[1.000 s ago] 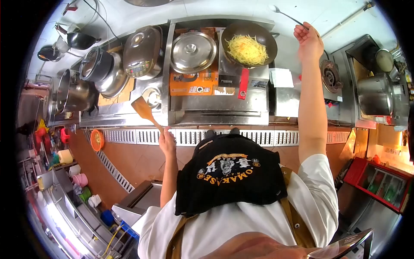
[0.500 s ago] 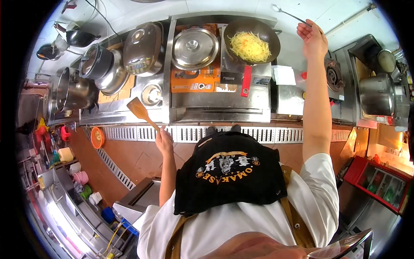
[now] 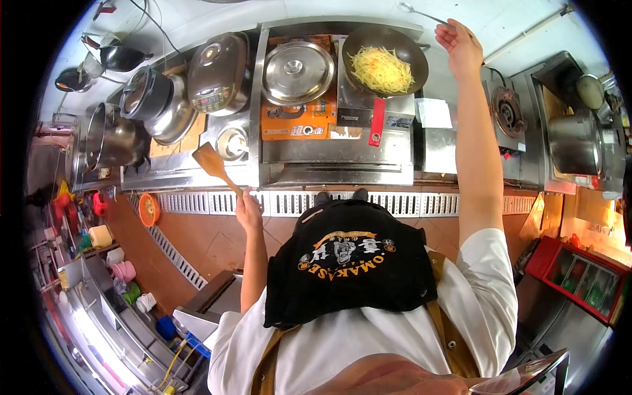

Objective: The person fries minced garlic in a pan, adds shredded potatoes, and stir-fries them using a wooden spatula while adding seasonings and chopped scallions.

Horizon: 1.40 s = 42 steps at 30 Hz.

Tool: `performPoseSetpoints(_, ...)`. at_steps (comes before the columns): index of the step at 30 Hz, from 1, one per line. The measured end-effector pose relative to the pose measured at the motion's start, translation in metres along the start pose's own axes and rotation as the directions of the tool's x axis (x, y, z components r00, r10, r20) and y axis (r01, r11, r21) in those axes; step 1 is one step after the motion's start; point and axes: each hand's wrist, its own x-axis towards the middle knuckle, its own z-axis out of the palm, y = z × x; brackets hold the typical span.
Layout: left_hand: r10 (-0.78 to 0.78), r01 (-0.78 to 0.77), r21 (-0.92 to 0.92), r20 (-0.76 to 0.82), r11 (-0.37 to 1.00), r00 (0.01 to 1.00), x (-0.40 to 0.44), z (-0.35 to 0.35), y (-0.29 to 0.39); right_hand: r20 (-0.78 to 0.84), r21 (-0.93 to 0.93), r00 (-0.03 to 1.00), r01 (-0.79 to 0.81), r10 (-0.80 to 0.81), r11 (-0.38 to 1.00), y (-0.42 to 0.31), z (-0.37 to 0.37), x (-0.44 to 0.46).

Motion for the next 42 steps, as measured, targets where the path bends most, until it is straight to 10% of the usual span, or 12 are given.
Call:
performPoseSetpoints(20,0.033,-0.032,0.050,-0.007,0.998,0.999,-0.004,-0.008,0.011,0.010,-0.186,0.995,0.097,-0.097,0.978,-0.017,0.004,0.009)
performPoseSetpoints(25,0.048,-0.047,0.092,-0.008,0.995,0.999,0.008,-0.014,0.008,-0.039,-0.250,0.930,0.346,-0.366,0.904,-0.024,0.017,-0.016)
performPoseSetpoints(28,-0.030,0.029,0.015,0.031,0.999,0.999,0.007,-0.014,0.024,-0.048,-0.613,0.990,0.078,-0.136,0.786,0.034,-0.012,-0.010)
performPoseSetpoints(31,0.018,-0.028,0.173,0.058,0.985,0.998,0.018,-0.015,0.025,-0.213,-0.327,0.953,0.136,-0.213,0.935,0.023,0.002,-0.046)
performPoseSetpoints(35,-0.028,0.007,0.097,0.216,0.995,0.976,0.026,0.004,0.025,-0.153,-0.200,0.932,0.298,-0.330,0.933,0.062,-0.004,-0.078)
performPoseSetpoints(37,-0.051,0.004,0.134,0.356,0.991,0.933,0.028,0.028,0.026,-0.267,-0.629,0.962,-0.216,0.053,0.747,0.098,-0.017,-0.101)
performPoseSetpoints(41,0.040,-0.150,0.132,0.602,0.980,0.797,0.039,0.087,-0.003,-0.372,-0.445,0.896,0.057,-0.242,0.894,0.081,-0.056,-0.205)
performPoseSetpoints(42,-0.135,0.033,0.176,0.605,0.984,0.785,0.031,0.105,0.005,-0.423,-0.501,0.855,0.057,-0.301,0.864,0.061,-0.070,-0.246)
